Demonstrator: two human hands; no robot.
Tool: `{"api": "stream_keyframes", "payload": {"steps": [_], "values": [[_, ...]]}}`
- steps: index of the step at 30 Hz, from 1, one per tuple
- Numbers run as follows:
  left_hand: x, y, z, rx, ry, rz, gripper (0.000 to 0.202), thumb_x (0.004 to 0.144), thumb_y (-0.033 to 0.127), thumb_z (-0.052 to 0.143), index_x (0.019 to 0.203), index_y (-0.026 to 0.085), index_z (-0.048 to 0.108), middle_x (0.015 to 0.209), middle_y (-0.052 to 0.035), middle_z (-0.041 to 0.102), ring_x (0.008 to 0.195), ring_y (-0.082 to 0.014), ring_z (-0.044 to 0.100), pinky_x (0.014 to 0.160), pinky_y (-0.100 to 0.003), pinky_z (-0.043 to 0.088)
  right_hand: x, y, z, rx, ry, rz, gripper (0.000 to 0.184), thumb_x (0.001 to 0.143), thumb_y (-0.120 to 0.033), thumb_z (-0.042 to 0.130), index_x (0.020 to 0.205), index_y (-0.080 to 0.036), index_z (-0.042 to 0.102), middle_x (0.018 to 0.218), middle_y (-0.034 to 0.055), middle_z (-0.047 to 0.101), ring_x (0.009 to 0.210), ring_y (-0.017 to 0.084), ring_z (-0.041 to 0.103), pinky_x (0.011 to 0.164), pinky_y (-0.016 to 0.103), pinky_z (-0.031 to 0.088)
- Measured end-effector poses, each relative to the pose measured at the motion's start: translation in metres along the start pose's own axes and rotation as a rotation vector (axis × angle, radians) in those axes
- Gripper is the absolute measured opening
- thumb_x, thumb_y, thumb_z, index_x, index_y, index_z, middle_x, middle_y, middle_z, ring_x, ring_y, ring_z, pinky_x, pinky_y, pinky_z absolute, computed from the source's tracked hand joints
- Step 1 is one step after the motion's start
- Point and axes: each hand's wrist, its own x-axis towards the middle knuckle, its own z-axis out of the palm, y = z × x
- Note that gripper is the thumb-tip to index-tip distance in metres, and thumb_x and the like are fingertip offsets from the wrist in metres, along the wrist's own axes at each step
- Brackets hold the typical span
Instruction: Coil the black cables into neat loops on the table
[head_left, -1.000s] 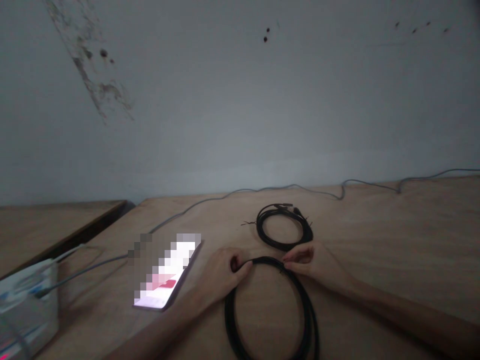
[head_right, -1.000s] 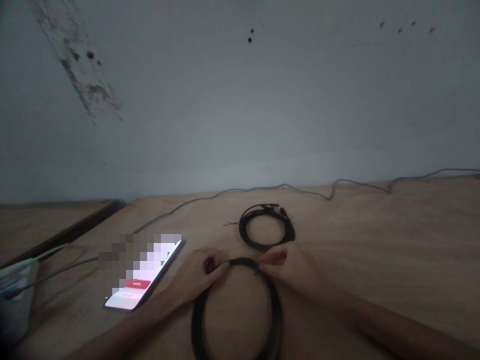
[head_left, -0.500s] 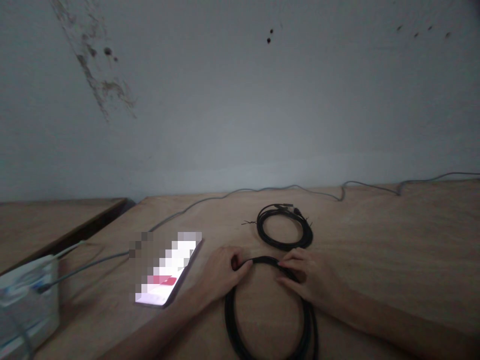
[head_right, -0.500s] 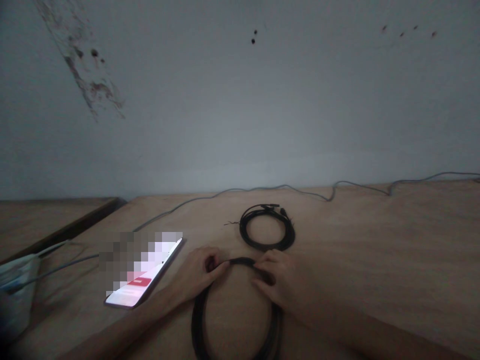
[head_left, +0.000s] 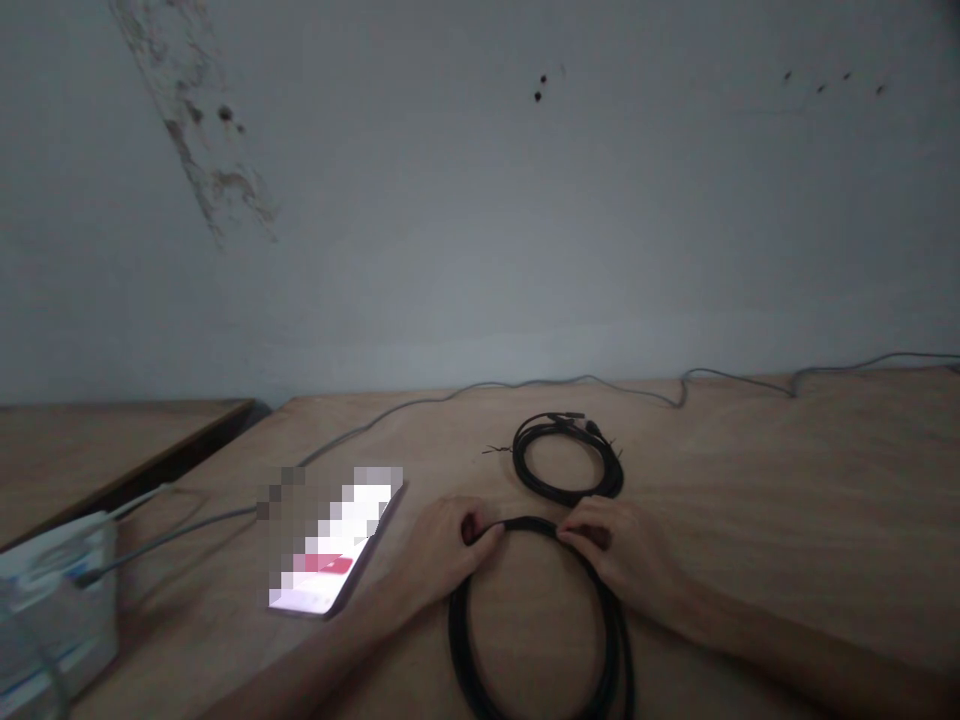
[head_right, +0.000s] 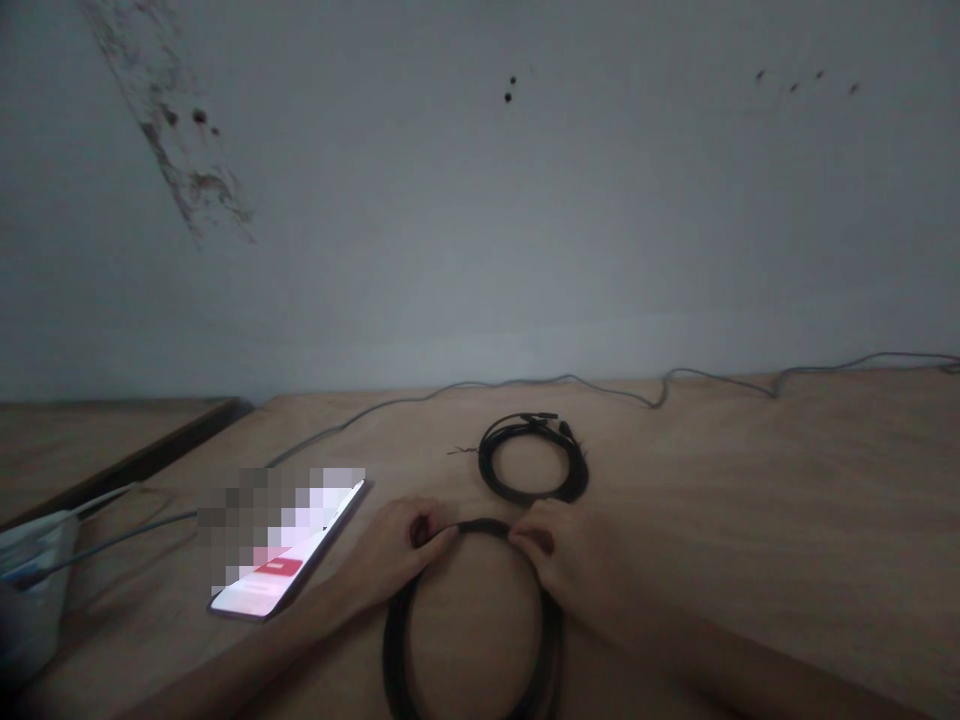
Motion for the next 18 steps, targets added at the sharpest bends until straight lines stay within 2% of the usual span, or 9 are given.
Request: {"api": "stream_keyframes", "payload": {"steps": [6, 9, 13, 18], "values": [[0.001, -0.004, 0.002, 0.001, -0.02, -0.001, 0.034, 0.09, 0.045, 0.06, 0.068, 0.019, 0.054, 0.069, 0.0004, 0.059, 0.066, -0.0169, 0.053, 0.06, -0.028, 0.032, 0.005, 0.008, -0.004, 0.09, -0.06, 0.042, 0.013, 0.09, -0.017, 0.064, 0.085, -0.025, 0.073, 0.087, 0.0004, 0.073, 0.083, 0.019, 0.066, 0.075, 0.031, 0.049], [0.001, -0.005, 0.003, 0.0, -0.019, 0.001, 0.034, 0.09, 0.045, 0.06, 0.068, 0.019, 0.055, 0.068, 0.0007, 0.058, 0.065, -0.0165, 0.053, 0.059, -0.028, 0.032, 0.009, 0.014, -0.008, 0.108, -0.139, -0.024, 0.011, 0.09, -0.017, 0.065, 0.084, -0.023, 0.071, 0.085, 0.0002, 0.07, 0.079, 0.018, 0.064, 0.072, 0.03, 0.047], [0.001, -0.006, 0.003, -0.015, -0.023, 0.01, 0.035, 0.09, 0.047, 0.061, 0.069, 0.019, 0.056, 0.068, 0.0006, 0.059, 0.066, -0.0169, 0.054, 0.059, -0.028, 0.032, 0.011, 0.022, -0.011, 0.137, -0.196, -0.134, 0.012, 0.094, -0.018, 0.061, 0.089, -0.023, 0.07, 0.09, 0.0007, 0.068, 0.083, 0.018, 0.063, 0.078, 0.03, 0.047], [0.002, -0.006, 0.002, -0.032, -0.023, 0.014, 0.034, 0.091, 0.044, 0.061, 0.069, 0.019, 0.057, 0.068, 0.0011, 0.059, 0.065, -0.0164, 0.054, 0.06, -0.028, 0.033, 0.01, 0.029, -0.011, 0.164, -0.212, -0.068, 0.01, 0.094, -0.026, 0.065, 0.088, -0.024, 0.072, 0.089, 0.0004, 0.07, 0.082, 0.018, 0.064, 0.075, 0.03, 0.048]]}}
